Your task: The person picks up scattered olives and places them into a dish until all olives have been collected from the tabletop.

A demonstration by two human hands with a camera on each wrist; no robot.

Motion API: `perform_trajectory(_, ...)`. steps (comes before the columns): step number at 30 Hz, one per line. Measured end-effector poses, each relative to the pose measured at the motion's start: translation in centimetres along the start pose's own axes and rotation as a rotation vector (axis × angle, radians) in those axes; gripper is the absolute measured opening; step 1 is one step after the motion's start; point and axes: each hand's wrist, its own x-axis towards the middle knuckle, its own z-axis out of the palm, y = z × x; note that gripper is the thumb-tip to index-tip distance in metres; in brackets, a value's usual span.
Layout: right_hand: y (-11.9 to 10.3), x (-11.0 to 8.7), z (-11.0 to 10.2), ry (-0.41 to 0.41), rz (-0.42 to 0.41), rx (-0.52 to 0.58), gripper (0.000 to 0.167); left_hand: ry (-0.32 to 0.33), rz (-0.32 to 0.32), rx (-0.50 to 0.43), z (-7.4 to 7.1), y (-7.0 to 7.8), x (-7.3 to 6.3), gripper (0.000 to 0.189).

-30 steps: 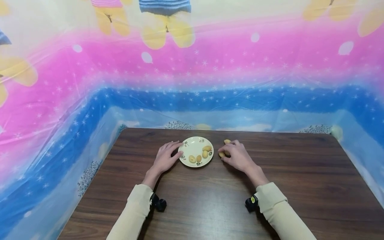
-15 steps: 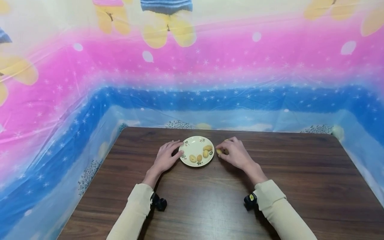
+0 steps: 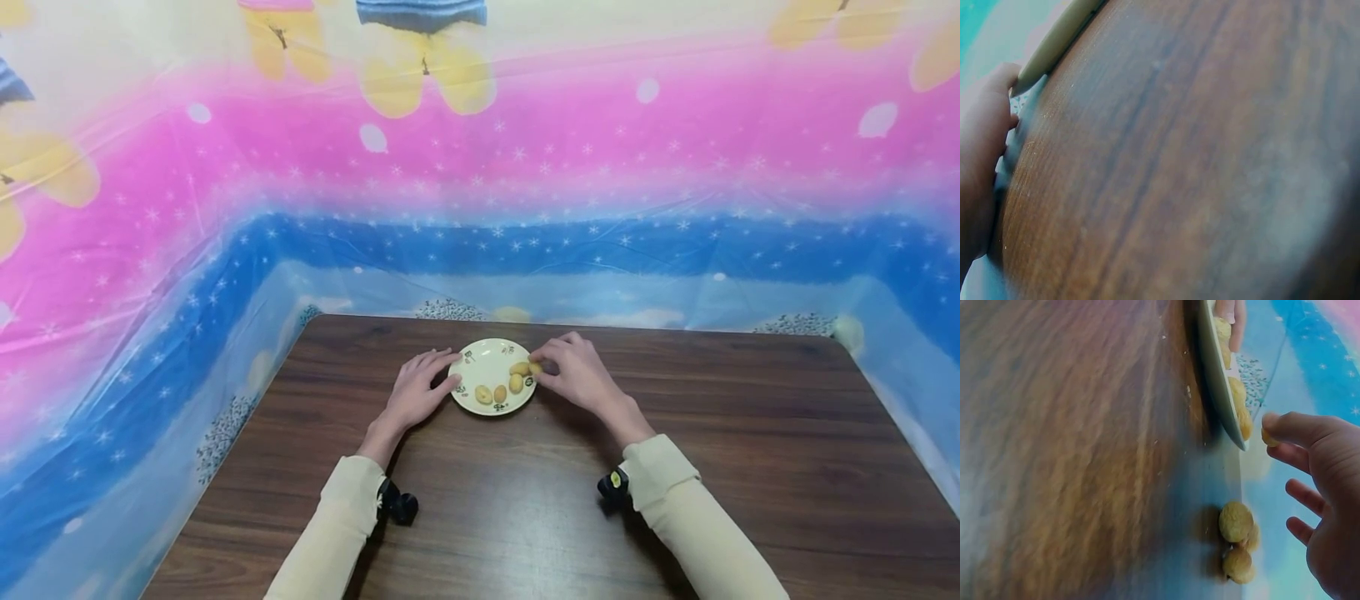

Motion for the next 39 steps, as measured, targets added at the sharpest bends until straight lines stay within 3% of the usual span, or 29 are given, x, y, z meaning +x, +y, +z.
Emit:
perform_trajectory(23,-0.9,4.0,1.5,-0.082,0.085,0.045,0.034,0.003,0.007,-0.016,0.0,0.0,-0.2,0.052)
perform_trajectory(39,-0.6,5.5,2.9,-0.156,0.156,0.094,0.027,0.01,0.003,-0.009,0.0,0.1,-0.1,0.051)
